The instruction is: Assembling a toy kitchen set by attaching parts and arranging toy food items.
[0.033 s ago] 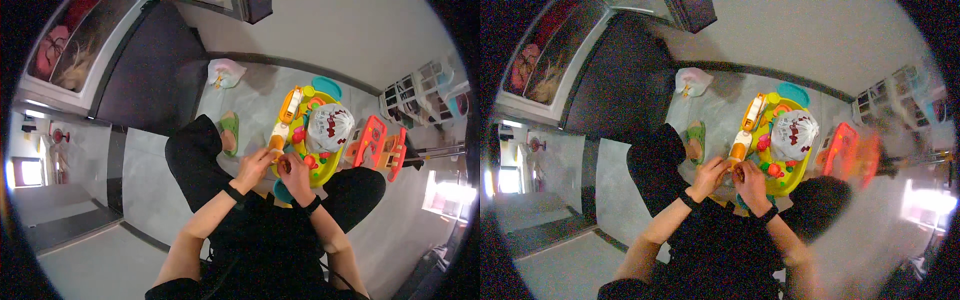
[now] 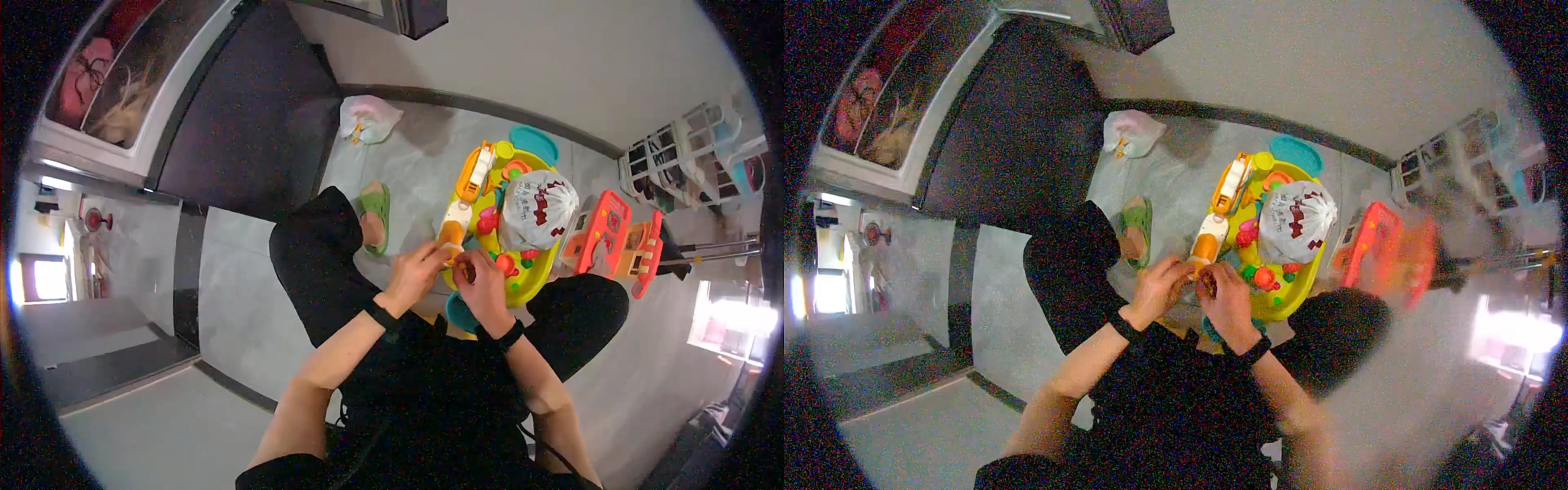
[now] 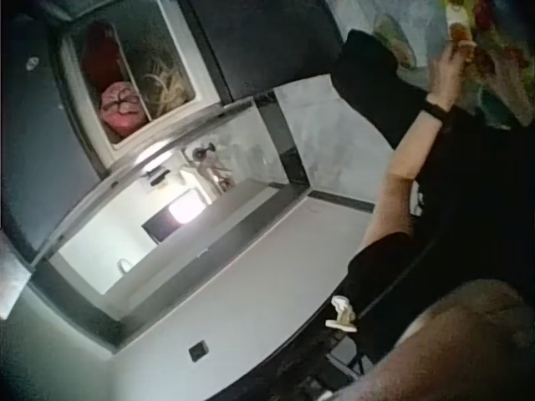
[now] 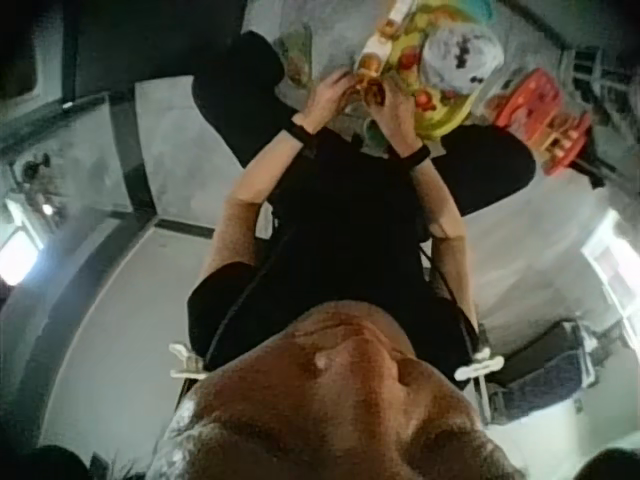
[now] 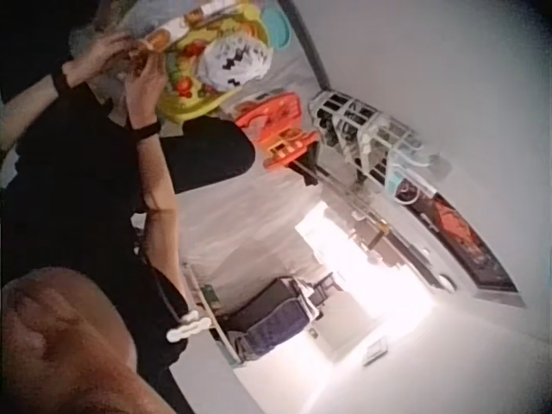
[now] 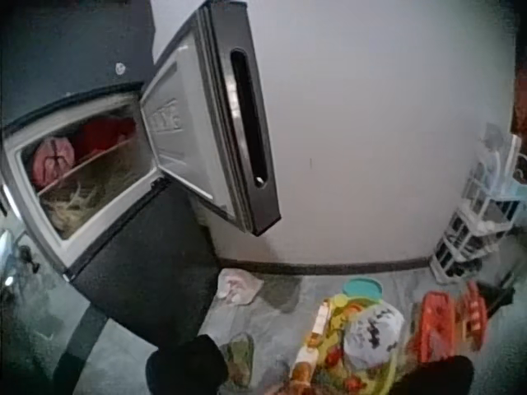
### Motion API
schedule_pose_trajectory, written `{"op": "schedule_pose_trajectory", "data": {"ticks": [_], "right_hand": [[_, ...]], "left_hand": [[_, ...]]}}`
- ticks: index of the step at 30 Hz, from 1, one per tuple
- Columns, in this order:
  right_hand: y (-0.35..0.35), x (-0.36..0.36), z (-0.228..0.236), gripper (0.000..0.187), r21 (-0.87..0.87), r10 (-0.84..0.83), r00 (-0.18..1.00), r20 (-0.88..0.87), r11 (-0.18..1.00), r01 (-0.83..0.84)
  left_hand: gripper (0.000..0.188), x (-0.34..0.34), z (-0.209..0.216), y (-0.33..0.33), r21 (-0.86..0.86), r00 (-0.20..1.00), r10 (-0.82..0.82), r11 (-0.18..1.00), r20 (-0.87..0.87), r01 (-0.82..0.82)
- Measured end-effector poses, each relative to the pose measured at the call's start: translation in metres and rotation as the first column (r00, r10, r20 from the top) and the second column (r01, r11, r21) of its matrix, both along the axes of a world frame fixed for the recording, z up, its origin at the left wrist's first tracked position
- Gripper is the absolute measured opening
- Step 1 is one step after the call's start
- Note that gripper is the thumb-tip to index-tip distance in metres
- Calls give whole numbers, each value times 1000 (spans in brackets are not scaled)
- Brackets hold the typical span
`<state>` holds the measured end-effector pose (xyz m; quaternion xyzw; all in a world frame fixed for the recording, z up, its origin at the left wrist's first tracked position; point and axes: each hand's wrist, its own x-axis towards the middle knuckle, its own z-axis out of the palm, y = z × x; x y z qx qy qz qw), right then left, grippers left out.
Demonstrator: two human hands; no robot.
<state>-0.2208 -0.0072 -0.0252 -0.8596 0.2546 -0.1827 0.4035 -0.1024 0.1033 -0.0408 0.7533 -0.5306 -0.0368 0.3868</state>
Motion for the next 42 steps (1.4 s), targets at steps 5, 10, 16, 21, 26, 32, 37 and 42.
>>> {"op": "schedule_pose_trajectory", "data": {"ticks": [5, 10, 16, 21, 26, 32, 37, 42], "right_hand": [[2, -8, -3, 22, 74, 9, 1000, 6, 997, -9], [4, -23, -12, 18, 231, -48, 998, -40, 971, 56], [11, -35, -29, 15, 188, -88, 996, -20, 978, 90], [9, -38, -31, 17, 331, -93, 994, -52, 938, 105], [10, -33, -25, 13, 230, -70, 997, 31, 971, 61], [3, -24, -3, 16, 131, -67, 990, 126, 990, 50], [9, -6, 15, 18, -31, -14, 999, 50, 999, 15], [13, 2, 12, 20, -117, 0, 1000, 29, 993, 4]], "left_hand": [[31, 7, -14, 6, 176, 813, 250, 967, -525, -184], [29, 14, -66, 10, 383, 797, 311, 917, -518, -109], [17, 16, -110, 2, 390, 656, 445, 889, -610, -240], [16, 19, -107, 3, 501, 638, 494, 844, -591, -191], [17, 15, -108, 1, 435, 690, 423, 884, -588, -171], [21, -3, -49, 3, 30, 545, 129, 982, -828, -187], [26, -6, -19, 6, -44, 695, 112, 979, -710, -201], [26, -14, -18, 6, 54, 839, 259, 962, -478, -266]]}}
